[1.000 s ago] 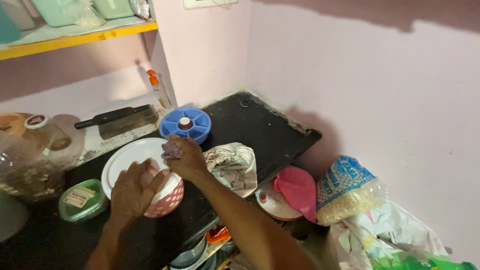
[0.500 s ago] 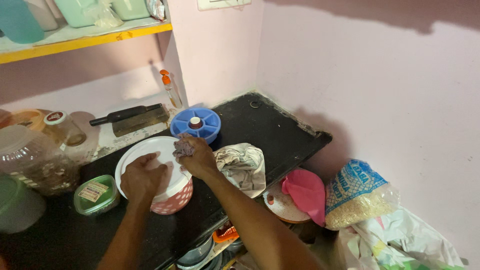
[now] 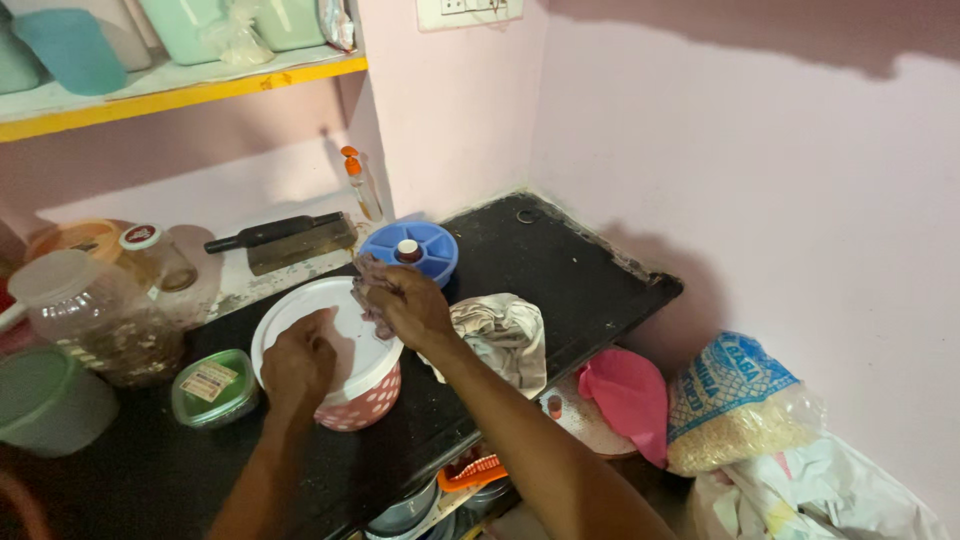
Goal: The person wipes the lid of a white plastic container with a cloth on a kitchen counter. They then place the container on a shelf and continue wiping other containers and lids with the cloth.
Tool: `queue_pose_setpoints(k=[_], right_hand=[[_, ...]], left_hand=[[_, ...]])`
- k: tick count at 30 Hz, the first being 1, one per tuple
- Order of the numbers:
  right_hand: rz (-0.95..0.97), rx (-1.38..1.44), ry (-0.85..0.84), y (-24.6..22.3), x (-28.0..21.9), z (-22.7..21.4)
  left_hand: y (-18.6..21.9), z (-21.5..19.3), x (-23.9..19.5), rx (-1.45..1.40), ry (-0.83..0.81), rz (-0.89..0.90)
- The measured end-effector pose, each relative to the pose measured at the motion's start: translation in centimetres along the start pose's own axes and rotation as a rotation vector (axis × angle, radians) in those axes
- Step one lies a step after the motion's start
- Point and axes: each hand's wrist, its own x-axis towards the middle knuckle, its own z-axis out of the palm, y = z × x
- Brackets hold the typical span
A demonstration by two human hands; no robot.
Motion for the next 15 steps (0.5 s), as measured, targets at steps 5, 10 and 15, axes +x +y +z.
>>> queue_pose_setpoints(k=[5,10,15], right_hand=[[-0.605,-0.777,-0.046,1.1,0.3,0.3],[-0.549,-0.805,-0.056,1.4,-0.8,2.5],[-0.555,-0.648,-0.347,3.4,-2.2,4.3]], left_hand=[[0.4,-2.3,-1.0,-0.077,-0.012,-0.048],[-4.0,-0.8,-1.3,0.539,0.51,0.334],[-6.4,0.8,-0.8,-0.104,0.426,0.103]])
